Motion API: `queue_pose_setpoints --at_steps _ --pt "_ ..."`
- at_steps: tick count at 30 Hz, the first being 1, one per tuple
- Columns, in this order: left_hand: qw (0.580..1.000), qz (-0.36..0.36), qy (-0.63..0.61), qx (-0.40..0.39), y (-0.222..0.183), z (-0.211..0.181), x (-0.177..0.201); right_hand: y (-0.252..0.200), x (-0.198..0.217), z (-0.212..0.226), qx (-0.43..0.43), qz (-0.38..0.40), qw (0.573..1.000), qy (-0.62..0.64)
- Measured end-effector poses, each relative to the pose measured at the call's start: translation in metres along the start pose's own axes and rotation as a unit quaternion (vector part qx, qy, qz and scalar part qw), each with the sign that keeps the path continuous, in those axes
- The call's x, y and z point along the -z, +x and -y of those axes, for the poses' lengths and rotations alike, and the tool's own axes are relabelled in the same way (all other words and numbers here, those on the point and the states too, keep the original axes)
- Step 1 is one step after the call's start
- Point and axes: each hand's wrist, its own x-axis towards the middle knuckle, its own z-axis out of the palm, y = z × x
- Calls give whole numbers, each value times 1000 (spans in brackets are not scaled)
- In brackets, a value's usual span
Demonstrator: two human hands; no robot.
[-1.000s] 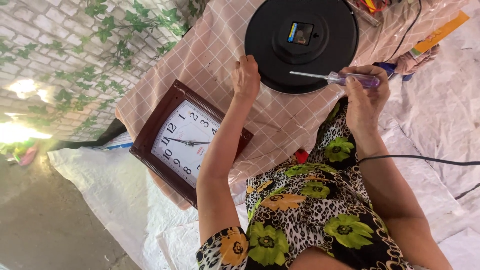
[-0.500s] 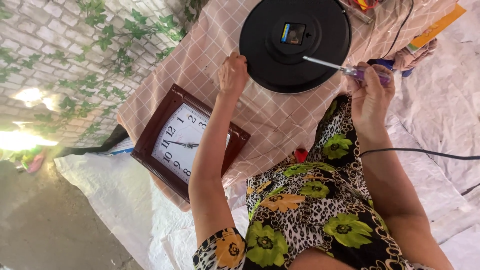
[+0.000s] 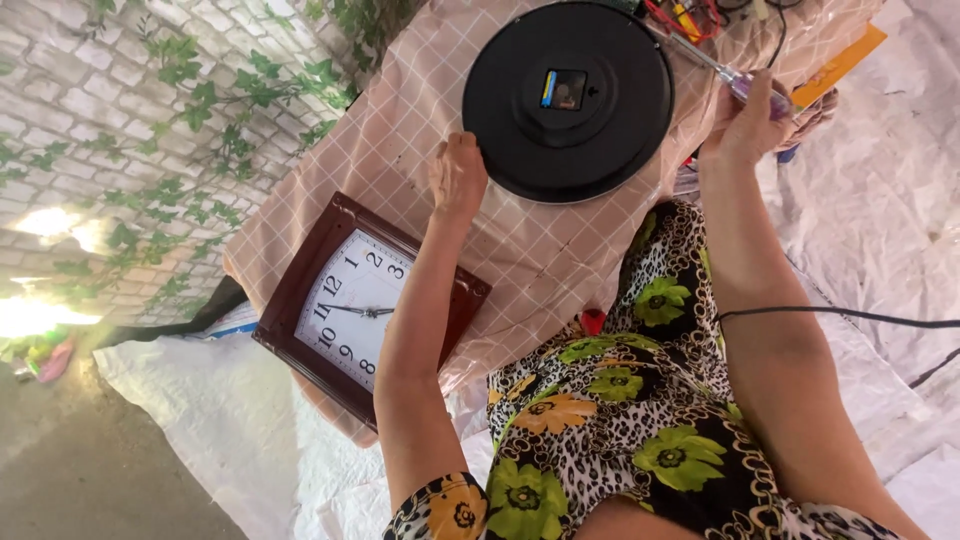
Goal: Reassembling wall clocks by inspecting the frames and using a screwdriver on the back mechanism.
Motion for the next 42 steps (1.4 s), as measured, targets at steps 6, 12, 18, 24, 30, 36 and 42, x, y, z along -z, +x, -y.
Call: queue_pose_setpoints --at_steps 6,12,18,24,30,36,42 --pt "1000 -17 2 8 -4 3 -6 7 -13 -15 -11 -122 989 -81" --pt "989 -116 -51 -79 -8 6 4 21 -13 -28 -43 -58 988 -134" --pt "995 -55 -69 -54 -4 6 10 44 2 -42 45 36 911 -409" --pt "993 -43 -113 -12 2 4 11 42 -14 -41 85 74 814 -570" --pt "997 -22 -71 -5 2 -2 7 50 -4 -42 135 111 801 -573" --pt "999 -24 22 -37 -5 -7 2 66 13 -50 176 152 813 -533" --pt "998 -33 45 -35 -7 -6 -2 37 -8 -29 120 178 838 -502"
